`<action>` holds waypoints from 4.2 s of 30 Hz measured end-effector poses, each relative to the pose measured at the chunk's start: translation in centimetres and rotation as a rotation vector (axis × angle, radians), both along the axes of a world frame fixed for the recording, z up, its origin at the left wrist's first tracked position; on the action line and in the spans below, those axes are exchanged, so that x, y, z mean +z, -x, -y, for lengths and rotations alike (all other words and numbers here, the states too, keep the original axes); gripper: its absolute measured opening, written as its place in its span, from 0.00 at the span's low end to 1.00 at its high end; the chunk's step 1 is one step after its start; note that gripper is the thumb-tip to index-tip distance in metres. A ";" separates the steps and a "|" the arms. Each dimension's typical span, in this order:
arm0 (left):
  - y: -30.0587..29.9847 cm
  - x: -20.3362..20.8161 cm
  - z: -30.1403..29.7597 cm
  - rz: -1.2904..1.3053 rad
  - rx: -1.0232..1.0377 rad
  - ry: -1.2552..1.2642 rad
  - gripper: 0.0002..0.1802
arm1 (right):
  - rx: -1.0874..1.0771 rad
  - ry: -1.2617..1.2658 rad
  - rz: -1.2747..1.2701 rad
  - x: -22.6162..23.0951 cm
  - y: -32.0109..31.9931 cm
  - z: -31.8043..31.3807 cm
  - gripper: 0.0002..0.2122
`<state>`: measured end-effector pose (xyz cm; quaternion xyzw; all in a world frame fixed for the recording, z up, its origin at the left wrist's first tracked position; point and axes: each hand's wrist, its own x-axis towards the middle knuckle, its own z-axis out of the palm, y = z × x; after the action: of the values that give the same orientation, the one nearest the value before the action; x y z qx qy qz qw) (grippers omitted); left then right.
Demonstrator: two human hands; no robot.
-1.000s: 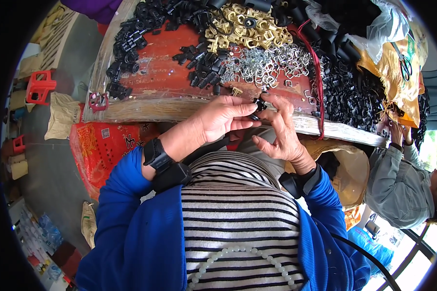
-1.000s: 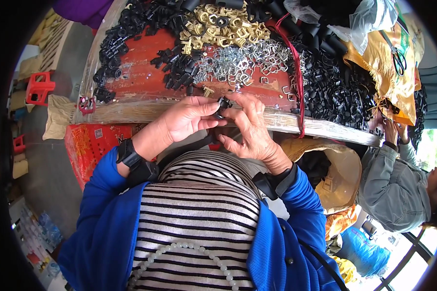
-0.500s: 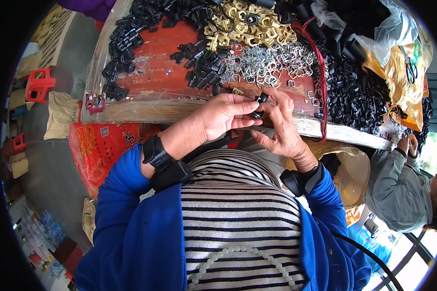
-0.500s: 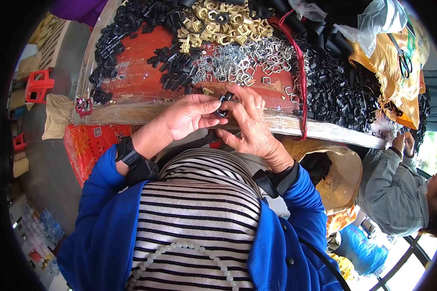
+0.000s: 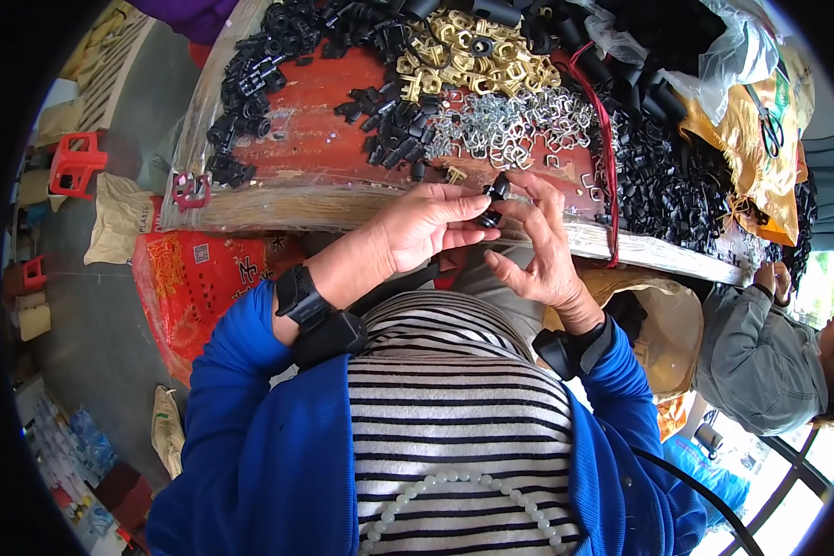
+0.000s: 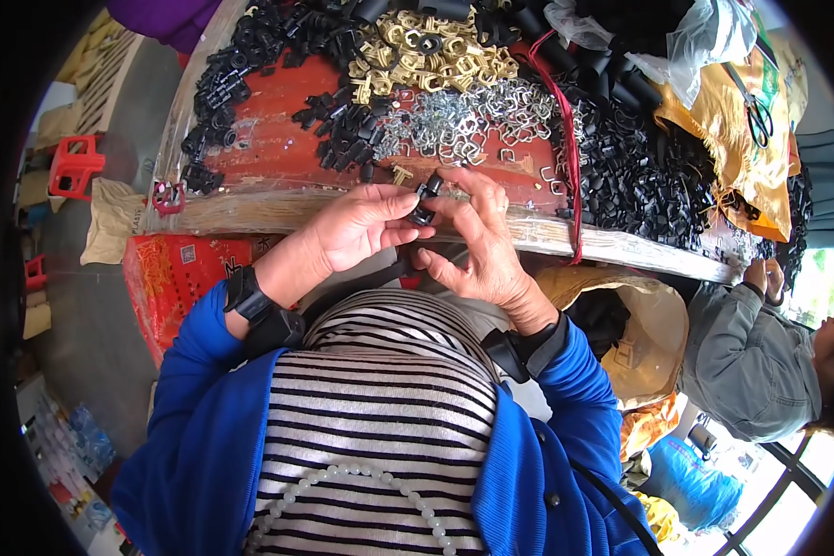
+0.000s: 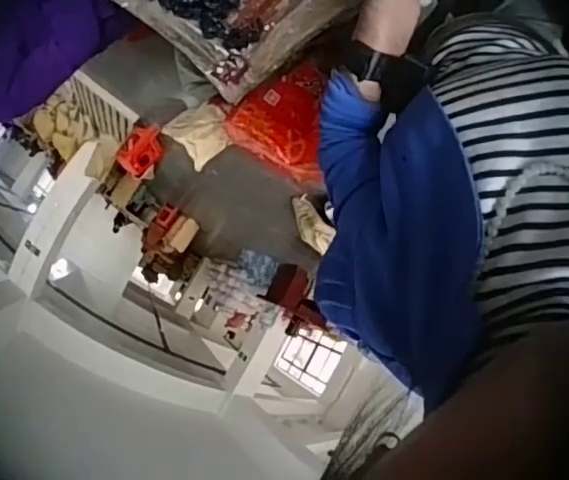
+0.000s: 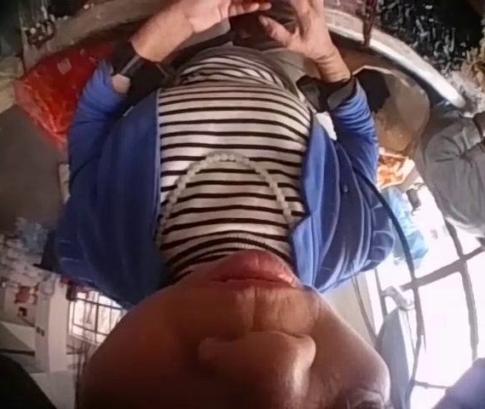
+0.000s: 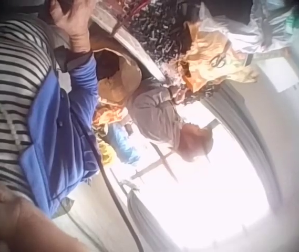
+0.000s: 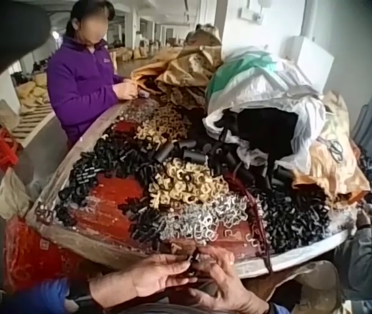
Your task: The person picks up a black plastic part and a metal ring, fits the ring onto the part, and then slides a larger black plastic sleeve over the assembly before placing it back on the table.
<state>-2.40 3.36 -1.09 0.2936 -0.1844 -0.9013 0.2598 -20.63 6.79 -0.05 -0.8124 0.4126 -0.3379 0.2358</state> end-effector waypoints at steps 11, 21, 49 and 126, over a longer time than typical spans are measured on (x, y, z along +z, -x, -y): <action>0.0 -0.6 1.0 0.029 -0.015 -0.016 0.12 | 0.012 0.107 -0.156 -0.2 0.1 1.1 0.20; 0.2 -0.7 0.8 0.021 -0.043 -0.015 0.12 | 0.042 0.117 -0.193 0.5 0.1 1.4 0.20; -1.7 -0.1 4.7 0.059 0.046 0.034 0.13 | -0.290 -0.039 -0.469 -3.0 1.9 8.3 0.06; 1.1 0.3 3.2 -0.008 -0.018 0.117 0.12 | -0.169 -0.017 0.287 1.5 -0.1 3.7 0.04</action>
<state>-3.49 0.17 -0.82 0.2727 -0.2383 -0.8924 0.2692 -20.49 3.08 1.41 -0.7161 0.4444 -0.4657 0.2698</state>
